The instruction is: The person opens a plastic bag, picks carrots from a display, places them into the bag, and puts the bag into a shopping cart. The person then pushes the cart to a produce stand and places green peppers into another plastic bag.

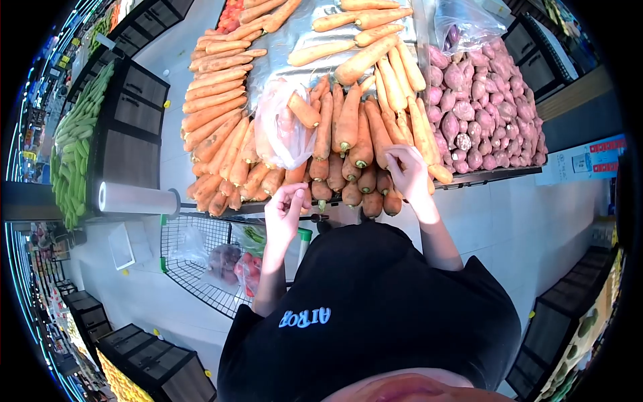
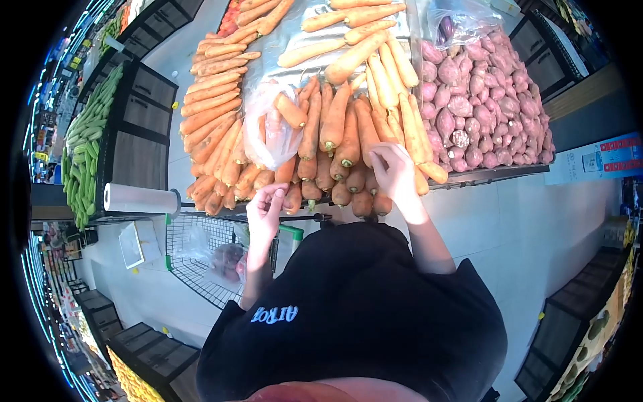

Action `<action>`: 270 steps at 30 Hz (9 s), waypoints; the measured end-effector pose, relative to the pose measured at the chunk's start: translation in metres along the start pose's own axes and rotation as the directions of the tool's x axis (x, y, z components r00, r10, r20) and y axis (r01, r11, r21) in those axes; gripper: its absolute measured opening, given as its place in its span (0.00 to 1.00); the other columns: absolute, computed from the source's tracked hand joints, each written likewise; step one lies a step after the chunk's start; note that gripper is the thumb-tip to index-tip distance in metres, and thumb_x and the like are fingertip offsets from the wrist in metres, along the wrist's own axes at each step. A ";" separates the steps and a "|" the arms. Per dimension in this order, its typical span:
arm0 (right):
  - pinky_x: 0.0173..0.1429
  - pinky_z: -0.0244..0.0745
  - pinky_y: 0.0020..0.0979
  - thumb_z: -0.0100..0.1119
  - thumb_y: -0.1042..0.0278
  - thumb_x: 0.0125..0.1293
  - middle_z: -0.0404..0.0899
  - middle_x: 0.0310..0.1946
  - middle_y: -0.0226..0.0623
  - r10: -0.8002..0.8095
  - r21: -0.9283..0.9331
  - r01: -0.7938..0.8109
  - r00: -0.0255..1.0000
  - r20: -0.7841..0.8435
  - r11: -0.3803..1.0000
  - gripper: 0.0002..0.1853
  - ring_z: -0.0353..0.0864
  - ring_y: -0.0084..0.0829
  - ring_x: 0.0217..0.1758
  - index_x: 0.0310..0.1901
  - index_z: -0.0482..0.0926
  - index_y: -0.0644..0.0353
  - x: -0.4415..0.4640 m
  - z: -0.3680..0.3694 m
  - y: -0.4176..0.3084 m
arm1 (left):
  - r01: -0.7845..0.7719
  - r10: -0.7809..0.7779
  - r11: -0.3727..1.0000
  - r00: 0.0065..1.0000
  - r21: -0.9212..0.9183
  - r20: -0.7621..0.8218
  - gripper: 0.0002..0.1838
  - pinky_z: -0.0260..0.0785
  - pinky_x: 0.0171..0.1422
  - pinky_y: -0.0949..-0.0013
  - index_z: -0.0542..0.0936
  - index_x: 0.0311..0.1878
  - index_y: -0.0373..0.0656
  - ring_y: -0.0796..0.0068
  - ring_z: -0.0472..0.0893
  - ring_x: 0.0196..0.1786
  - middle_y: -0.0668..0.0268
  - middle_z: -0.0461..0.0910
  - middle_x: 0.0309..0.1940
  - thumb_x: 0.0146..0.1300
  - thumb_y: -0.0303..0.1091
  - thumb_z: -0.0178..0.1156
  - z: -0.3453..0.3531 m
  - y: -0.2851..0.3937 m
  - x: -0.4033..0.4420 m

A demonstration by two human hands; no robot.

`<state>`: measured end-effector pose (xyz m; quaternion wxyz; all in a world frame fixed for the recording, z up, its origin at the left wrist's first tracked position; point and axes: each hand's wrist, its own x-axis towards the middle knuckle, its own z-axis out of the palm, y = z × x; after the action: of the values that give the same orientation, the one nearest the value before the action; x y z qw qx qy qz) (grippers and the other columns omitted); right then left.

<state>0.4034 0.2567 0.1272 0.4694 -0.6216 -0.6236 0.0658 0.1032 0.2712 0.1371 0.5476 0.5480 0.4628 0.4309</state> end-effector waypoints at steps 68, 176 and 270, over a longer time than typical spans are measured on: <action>0.60 0.75 0.30 0.66 0.55 0.66 0.75 0.60 0.47 0.056 0.517 -0.498 0.755 0.653 0.696 0.36 0.78 0.31 0.60 0.70 0.67 0.69 0.059 0.188 -0.077 | -0.166 0.096 0.911 0.976 -0.377 -0.197 0.12 0.80 0.41 0.76 0.82 0.54 0.39 0.81 0.84 0.39 0.67 0.85 0.43 0.71 0.30 0.63 -0.063 0.046 0.155; 0.31 0.74 0.22 0.68 0.62 0.67 0.85 0.41 0.37 0.215 0.576 -0.278 0.960 0.177 0.768 0.21 0.79 0.18 0.31 0.55 0.78 0.66 0.076 0.016 -0.058 | 0.089 0.298 0.714 0.859 0.695 -0.416 0.25 0.74 0.31 0.65 0.67 0.48 0.39 0.68 0.81 0.23 0.69 0.76 0.21 0.60 0.40 0.73 0.022 0.057 0.041; 0.25 0.72 0.19 0.70 0.61 0.68 0.85 0.27 0.32 0.655 0.486 -0.508 0.730 -0.196 0.711 0.18 0.78 0.16 0.20 0.51 0.86 0.67 -0.018 -0.095 0.057 | -0.263 0.230 0.954 0.949 -0.142 -0.215 0.05 0.63 0.26 0.78 0.68 0.43 0.42 0.85 0.69 0.21 0.72 0.72 0.22 0.73 0.22 0.54 0.022 -0.012 0.012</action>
<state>0.5036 0.2069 0.1323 0.6443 -0.6796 -0.2686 0.2256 0.1269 0.2783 0.1237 0.4852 0.5081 0.4043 0.5856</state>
